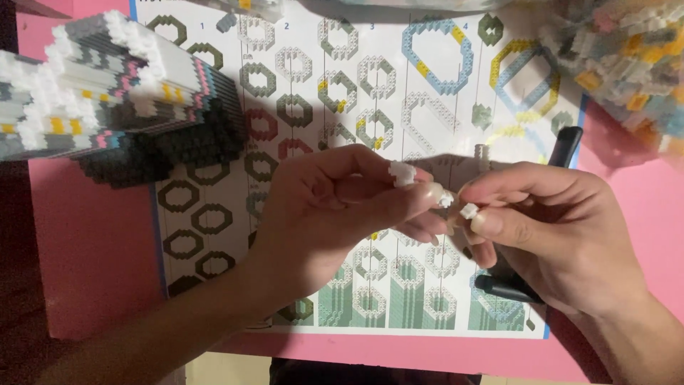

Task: Assembling a model using small interlocking toy blocks by following instructions.

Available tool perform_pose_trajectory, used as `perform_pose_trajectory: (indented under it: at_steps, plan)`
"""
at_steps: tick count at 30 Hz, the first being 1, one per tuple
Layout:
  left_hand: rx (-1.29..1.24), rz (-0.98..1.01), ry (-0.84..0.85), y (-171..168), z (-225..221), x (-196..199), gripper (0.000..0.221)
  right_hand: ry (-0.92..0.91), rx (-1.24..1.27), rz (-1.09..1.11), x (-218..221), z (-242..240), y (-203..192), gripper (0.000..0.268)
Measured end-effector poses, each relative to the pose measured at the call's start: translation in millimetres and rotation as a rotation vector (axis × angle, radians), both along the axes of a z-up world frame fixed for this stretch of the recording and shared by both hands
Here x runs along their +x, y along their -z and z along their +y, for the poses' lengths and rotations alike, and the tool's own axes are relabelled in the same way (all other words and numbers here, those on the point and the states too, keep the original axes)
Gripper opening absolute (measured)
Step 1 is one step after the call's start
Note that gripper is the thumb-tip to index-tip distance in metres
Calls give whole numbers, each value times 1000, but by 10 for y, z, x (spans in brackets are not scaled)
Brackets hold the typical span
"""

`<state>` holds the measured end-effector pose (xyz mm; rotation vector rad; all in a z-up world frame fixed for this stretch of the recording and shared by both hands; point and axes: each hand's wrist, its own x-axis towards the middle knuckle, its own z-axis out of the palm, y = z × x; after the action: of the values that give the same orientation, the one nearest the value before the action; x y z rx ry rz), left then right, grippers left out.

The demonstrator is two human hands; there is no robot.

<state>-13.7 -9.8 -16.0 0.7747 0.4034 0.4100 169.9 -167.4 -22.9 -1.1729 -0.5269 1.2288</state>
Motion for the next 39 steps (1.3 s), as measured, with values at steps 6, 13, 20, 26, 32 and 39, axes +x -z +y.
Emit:
perform_pose_trajectory:
  at_steps: [6,13,20,26,32,39]
  plan:
    - [37,42,-8,10,-7,-1,18,76,-66,-36,-66,25,-68,19]
    - [115,135,17,-90,-1,10,25,46,-88,-103,-65,36,-89,18]
    - [89,170,41,-133,-6,22,29,38,-123,-101,-18,-29,-69,22]
    - [111,203,59,-171,5,28,26,29,-145,-187,-19,-53,-24,23]
    - [165,206,49,-163,-5,18,23,-29,-112,-231,49,-96,49,24]
    - [180,208,45,-150,-8,20,24,-29,-100,-221,53,-112,86,24]
